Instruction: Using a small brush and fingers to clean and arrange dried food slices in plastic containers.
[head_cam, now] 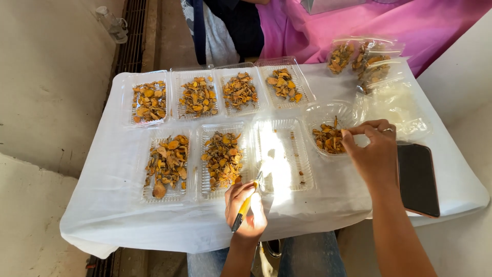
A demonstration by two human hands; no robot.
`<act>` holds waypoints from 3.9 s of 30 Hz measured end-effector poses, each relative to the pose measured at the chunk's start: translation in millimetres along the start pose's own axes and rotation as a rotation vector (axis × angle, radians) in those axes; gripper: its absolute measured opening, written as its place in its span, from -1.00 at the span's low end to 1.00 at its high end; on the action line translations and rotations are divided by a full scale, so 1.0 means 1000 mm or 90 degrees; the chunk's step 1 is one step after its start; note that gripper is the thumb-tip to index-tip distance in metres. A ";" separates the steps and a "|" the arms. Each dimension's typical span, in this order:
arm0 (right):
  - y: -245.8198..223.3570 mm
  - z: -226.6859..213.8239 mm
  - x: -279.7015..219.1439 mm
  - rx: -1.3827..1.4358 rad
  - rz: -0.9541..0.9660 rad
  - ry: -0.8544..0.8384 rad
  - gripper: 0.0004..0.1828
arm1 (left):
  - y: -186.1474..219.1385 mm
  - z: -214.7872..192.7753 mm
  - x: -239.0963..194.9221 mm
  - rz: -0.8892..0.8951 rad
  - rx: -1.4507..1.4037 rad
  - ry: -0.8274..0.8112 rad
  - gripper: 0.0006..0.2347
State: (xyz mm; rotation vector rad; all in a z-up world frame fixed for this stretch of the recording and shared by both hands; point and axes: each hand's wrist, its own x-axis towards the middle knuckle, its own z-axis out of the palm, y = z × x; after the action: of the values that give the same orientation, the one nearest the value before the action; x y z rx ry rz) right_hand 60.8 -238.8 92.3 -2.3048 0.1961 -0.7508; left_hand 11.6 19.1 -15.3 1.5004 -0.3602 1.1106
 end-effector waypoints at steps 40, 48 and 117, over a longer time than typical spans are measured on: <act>-0.035 0.060 -0.030 0.370 0.062 -0.372 -0.68 | 0.032 -0.001 0.022 0.043 0.066 -0.091 -0.84; 0.019 -0.001 0.010 -0.210 -0.109 -0.045 -0.82 | 0.006 -0.011 0.007 0.031 0.131 -0.040 -0.79; -0.045 0.069 -0.036 0.352 0.192 -0.342 -0.76 | 0.023 0.014 0.013 0.053 0.072 -0.026 -0.79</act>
State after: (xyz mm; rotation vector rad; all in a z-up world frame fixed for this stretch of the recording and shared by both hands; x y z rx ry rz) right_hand 67.7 -153.4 64.6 -1.8052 0.0706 -0.0054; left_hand 6.8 4.9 11.3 1.6214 -0.3961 1.1838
